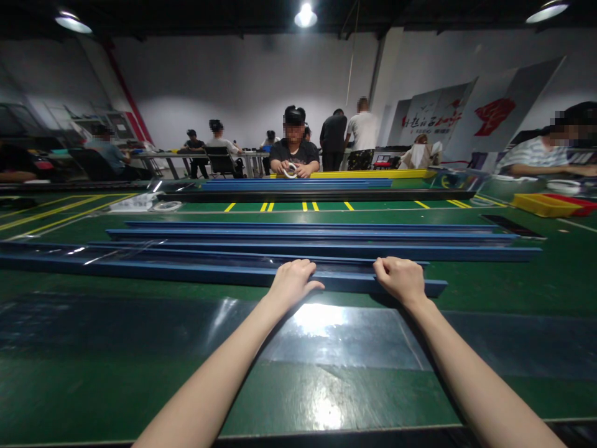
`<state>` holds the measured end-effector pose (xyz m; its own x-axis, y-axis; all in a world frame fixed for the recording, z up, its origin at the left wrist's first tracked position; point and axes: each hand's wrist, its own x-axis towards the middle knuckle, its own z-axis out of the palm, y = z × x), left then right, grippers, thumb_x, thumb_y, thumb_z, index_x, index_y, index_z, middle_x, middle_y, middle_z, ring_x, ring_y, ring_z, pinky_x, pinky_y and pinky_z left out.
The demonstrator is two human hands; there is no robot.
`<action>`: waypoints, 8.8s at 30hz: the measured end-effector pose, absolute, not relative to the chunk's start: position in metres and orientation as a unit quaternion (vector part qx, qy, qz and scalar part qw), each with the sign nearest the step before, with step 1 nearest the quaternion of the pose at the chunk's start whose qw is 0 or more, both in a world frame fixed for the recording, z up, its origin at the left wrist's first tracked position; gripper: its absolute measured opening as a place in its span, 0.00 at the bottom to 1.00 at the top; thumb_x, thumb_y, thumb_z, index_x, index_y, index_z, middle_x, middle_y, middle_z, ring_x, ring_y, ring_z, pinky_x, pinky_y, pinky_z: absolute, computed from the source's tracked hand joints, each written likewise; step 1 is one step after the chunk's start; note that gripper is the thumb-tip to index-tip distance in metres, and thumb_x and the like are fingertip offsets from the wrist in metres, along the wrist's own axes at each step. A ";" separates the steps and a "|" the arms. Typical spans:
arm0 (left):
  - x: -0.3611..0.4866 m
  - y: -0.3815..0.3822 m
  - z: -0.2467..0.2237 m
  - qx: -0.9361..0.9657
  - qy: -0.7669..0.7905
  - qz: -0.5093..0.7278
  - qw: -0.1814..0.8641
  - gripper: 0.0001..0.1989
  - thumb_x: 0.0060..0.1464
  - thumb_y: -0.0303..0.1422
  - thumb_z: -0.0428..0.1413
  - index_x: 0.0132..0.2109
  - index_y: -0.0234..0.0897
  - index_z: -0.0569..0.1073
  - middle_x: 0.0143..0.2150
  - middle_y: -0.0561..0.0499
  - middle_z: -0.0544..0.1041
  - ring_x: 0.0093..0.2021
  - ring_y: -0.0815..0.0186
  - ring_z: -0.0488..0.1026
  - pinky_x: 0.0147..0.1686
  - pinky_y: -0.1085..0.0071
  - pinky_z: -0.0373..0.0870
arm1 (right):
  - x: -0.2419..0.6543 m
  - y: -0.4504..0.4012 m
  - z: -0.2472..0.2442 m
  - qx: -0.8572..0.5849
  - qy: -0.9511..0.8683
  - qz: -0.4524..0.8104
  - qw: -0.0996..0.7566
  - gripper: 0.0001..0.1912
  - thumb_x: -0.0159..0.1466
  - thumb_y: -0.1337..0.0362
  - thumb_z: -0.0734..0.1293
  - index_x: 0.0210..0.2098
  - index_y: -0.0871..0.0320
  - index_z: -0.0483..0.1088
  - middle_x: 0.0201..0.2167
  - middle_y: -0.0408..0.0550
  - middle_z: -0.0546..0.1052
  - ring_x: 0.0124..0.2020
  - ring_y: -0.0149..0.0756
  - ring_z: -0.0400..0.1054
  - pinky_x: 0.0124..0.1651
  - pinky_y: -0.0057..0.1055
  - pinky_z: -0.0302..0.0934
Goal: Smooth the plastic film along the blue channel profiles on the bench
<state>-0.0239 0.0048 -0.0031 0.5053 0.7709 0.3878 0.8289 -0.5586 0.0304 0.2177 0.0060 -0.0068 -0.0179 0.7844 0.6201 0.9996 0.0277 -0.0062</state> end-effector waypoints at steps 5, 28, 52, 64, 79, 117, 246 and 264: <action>-0.024 0.004 -0.007 -0.862 -0.459 -0.182 0.113 0.15 0.49 0.46 0.51 0.32 0.37 0.65 0.32 0.53 0.70 0.35 0.66 0.68 0.31 0.73 0.60 | 0.217 0.006 -0.006 -0.666 -0.673 -0.229 0.225 0.22 0.57 0.59 0.53 0.14 0.60 0.70 0.18 0.50 0.74 0.18 0.30 0.61 0.22 0.26 0.39; -0.023 0.002 -0.011 -0.867 -0.447 -0.172 0.139 0.16 0.52 0.46 0.48 0.36 0.36 0.64 0.35 0.50 0.70 0.36 0.63 0.66 0.33 0.69 0.58 | 0.177 0.004 -0.009 -0.579 -0.736 -0.255 0.241 0.23 0.62 0.59 0.51 0.17 0.60 0.66 0.17 0.45 0.70 0.19 0.25 0.59 0.21 0.26 0.37; -0.024 0.000 -0.009 -0.872 -0.440 -0.164 0.140 0.17 0.52 0.46 0.48 0.36 0.35 0.66 0.33 0.48 0.70 0.36 0.62 0.66 0.33 0.69 0.56 | 0.177 0.010 -0.010 -0.547 -0.753 -0.254 0.262 0.21 0.59 0.63 0.52 0.15 0.61 0.67 0.16 0.47 0.69 0.18 0.26 0.57 0.22 0.27 0.38; -0.027 -0.001 -0.005 -0.873 -0.432 -0.170 0.148 0.18 0.51 0.46 0.49 0.41 0.35 0.65 0.36 0.48 0.71 0.38 0.62 0.65 0.34 0.69 0.55 | 0.229 0.009 -0.011 -0.600 -0.710 -0.271 0.249 0.21 0.57 0.62 0.53 0.11 0.60 0.65 0.14 0.47 0.68 0.16 0.26 0.56 0.22 0.26 0.39; -0.027 0.000 -0.006 -0.870 -0.441 -0.156 0.157 0.16 0.51 0.45 0.50 0.35 0.35 0.66 0.35 0.49 0.72 0.37 0.63 0.65 0.33 0.69 0.54 | 0.231 0.004 -0.009 -0.664 -0.663 -0.245 0.243 0.21 0.57 0.58 0.54 0.15 0.60 0.67 0.17 0.47 0.71 0.18 0.27 0.59 0.21 0.25 0.37; -0.024 0.001 -0.010 -0.889 -0.397 -0.162 0.159 0.09 0.53 0.38 0.51 0.37 0.37 0.65 0.35 0.52 0.72 0.37 0.64 0.65 0.32 0.70 0.54 | 0.206 0.010 -0.015 -0.600 -0.694 -0.278 0.285 0.22 0.57 0.62 0.54 0.11 0.61 0.65 0.13 0.45 0.67 0.14 0.24 0.53 0.20 0.25 0.37; -0.022 0.000 -0.008 -0.886 -0.407 -0.161 0.155 0.10 0.51 0.39 0.53 0.36 0.37 0.64 0.33 0.53 0.71 0.37 0.64 0.65 0.34 0.69 0.55 | 0.225 0.011 -0.016 -0.604 -0.694 -0.300 0.251 0.24 0.58 0.61 0.53 0.10 0.61 0.65 0.12 0.48 0.70 0.13 0.27 0.57 0.20 0.26 0.38; -0.022 0.001 -0.005 -0.882 -0.435 -0.141 0.115 0.11 0.52 0.41 0.51 0.36 0.37 0.65 0.33 0.52 0.73 0.36 0.64 0.67 0.33 0.70 0.57 | 0.223 0.010 -0.014 -0.621 -0.692 -0.277 0.243 0.24 0.58 0.61 0.52 0.11 0.61 0.65 0.12 0.49 0.70 0.13 0.27 0.57 0.20 0.26 0.38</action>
